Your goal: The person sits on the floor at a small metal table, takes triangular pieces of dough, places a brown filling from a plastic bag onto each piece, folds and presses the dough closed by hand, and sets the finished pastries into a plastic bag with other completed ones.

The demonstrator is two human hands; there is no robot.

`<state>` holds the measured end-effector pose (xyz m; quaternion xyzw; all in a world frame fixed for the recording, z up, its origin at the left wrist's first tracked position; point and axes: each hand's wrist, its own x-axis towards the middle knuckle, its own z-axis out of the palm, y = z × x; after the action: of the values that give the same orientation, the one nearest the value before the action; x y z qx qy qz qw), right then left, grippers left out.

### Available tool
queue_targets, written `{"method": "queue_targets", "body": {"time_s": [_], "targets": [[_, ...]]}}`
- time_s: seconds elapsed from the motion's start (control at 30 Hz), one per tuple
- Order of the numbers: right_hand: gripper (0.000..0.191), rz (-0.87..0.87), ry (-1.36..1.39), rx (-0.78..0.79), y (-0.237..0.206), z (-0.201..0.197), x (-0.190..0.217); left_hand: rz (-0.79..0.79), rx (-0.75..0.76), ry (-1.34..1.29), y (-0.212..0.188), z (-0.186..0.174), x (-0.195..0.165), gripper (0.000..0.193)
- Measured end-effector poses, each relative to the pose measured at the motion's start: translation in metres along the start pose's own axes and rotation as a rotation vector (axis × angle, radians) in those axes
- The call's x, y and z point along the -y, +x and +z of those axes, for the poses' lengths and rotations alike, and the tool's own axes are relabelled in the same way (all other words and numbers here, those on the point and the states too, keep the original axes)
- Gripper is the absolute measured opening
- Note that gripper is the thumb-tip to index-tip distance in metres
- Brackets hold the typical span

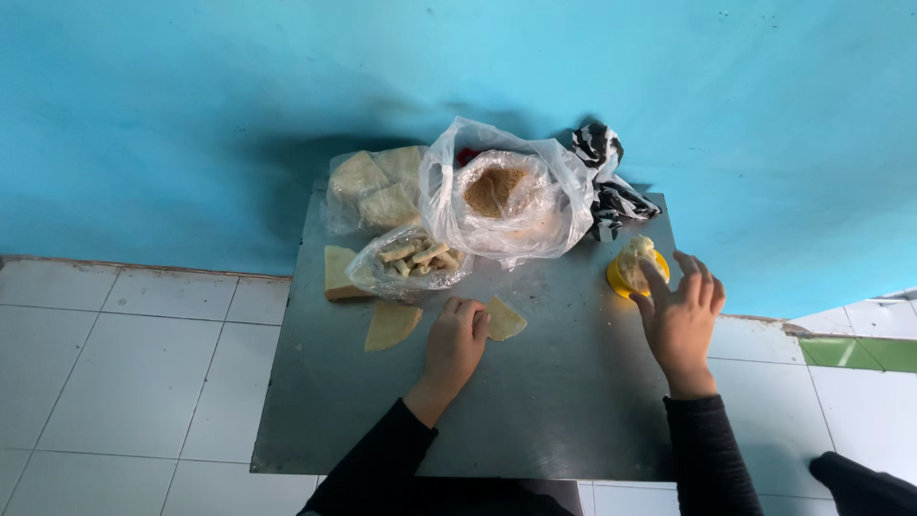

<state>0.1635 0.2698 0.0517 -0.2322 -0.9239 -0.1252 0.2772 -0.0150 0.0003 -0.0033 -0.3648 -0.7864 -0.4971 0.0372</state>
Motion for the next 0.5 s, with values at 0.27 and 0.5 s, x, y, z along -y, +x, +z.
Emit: {"method": "queue_targets", "body": {"time_s": [0.27, 0.5], "targets": [[0.041, -0.103, -0.217, 0.003, -0.003, 0.01, 0.005, -0.022, -0.003, -0.006, 0.0, 0.003, 0.006, 0.017], [0.026, 0.068, 0.095, 0.05, -0.005, 0.017, 0.001, -0.114, 0.031, -0.062, 0.001, -0.001, 0.007, 0.021]]}}
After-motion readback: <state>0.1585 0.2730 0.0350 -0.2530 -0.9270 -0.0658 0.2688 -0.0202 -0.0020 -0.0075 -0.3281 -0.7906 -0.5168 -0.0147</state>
